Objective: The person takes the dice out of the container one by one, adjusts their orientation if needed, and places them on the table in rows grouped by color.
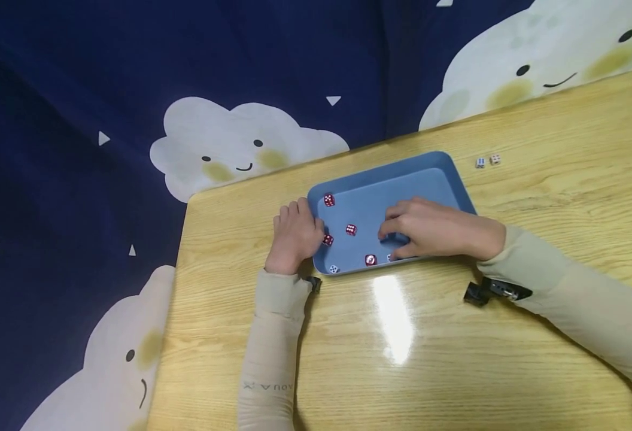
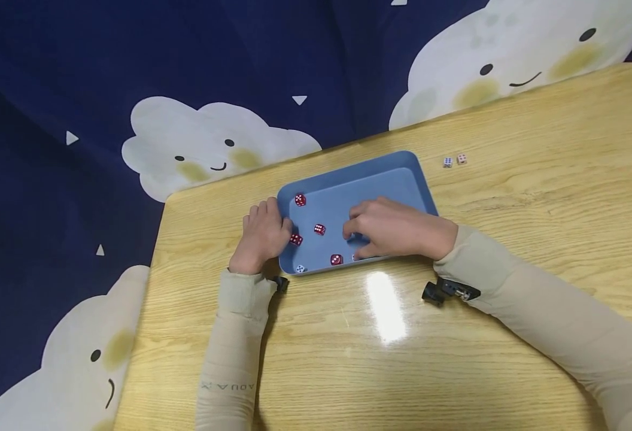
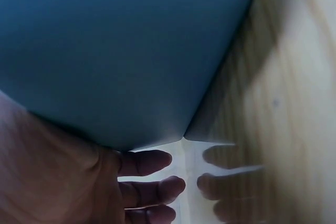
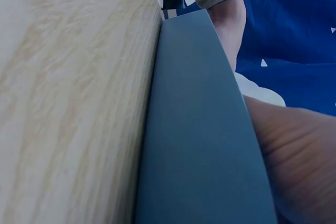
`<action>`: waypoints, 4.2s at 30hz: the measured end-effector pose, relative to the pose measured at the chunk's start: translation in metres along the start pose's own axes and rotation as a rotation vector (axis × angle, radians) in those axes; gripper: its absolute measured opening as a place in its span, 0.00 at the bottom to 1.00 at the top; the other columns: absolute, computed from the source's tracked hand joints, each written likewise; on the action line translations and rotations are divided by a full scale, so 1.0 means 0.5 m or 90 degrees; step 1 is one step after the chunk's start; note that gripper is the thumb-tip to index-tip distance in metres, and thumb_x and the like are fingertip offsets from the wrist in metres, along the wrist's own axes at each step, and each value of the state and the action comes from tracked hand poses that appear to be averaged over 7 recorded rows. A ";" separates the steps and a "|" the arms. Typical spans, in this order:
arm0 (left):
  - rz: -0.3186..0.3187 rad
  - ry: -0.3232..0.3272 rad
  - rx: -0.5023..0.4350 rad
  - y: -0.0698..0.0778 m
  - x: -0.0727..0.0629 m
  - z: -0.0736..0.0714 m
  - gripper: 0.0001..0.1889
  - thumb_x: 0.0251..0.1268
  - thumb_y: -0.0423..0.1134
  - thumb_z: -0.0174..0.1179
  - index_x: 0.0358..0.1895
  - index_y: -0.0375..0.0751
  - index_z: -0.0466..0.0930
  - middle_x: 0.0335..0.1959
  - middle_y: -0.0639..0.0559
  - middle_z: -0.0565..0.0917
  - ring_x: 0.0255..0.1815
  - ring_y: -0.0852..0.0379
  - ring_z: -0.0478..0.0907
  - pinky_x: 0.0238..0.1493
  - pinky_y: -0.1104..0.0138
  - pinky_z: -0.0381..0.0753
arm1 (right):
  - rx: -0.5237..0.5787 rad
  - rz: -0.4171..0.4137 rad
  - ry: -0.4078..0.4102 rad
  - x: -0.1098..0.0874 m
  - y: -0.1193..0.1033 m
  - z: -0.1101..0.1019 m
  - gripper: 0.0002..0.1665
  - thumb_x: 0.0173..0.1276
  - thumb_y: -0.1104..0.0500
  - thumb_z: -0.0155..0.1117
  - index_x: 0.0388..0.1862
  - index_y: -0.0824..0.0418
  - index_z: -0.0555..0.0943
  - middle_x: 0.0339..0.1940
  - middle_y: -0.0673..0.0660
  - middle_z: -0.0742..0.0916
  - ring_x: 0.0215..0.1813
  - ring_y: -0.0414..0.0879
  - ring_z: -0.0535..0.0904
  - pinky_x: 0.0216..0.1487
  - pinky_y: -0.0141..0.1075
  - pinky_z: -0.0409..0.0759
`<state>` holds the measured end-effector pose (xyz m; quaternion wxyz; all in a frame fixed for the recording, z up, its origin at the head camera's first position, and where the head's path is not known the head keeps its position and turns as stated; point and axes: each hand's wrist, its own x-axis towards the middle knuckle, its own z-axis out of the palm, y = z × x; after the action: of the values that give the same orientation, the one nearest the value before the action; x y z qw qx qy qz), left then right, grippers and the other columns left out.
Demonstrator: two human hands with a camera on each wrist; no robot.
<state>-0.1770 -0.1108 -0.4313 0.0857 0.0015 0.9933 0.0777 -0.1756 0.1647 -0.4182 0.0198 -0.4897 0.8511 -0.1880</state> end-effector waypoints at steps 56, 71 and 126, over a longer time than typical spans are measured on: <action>0.008 0.011 -0.006 -0.001 0.003 0.003 0.21 0.75 0.45 0.39 0.61 0.34 0.64 0.53 0.38 0.72 0.54 0.40 0.66 0.59 0.50 0.67 | -0.006 -0.035 0.031 -0.003 0.010 0.019 0.04 0.62 0.58 0.76 0.36 0.52 0.89 0.35 0.48 0.88 0.39 0.43 0.84 0.46 0.49 0.82; 0.005 0.010 -0.006 0.001 -0.001 0.006 0.22 0.77 0.45 0.40 0.62 0.33 0.64 0.53 0.38 0.72 0.53 0.41 0.66 0.58 0.51 0.67 | 0.012 0.001 0.032 -0.020 0.020 -0.010 0.07 0.63 0.58 0.77 0.40 0.53 0.90 0.38 0.49 0.88 0.42 0.43 0.84 0.47 0.44 0.83; 0.003 0.013 -0.016 0.002 -0.003 0.005 0.22 0.76 0.45 0.39 0.63 0.33 0.63 0.55 0.38 0.73 0.55 0.40 0.66 0.58 0.51 0.66 | -0.021 0.200 0.204 -0.119 0.145 -0.149 0.11 0.61 0.53 0.79 0.43 0.49 0.92 0.41 0.49 0.92 0.40 0.45 0.84 0.38 0.34 0.75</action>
<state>-0.1749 -0.1097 -0.4334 0.0756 0.0021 0.9930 0.0908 -0.2208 0.2699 -0.3824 -0.0943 -0.3155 0.9122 -0.2439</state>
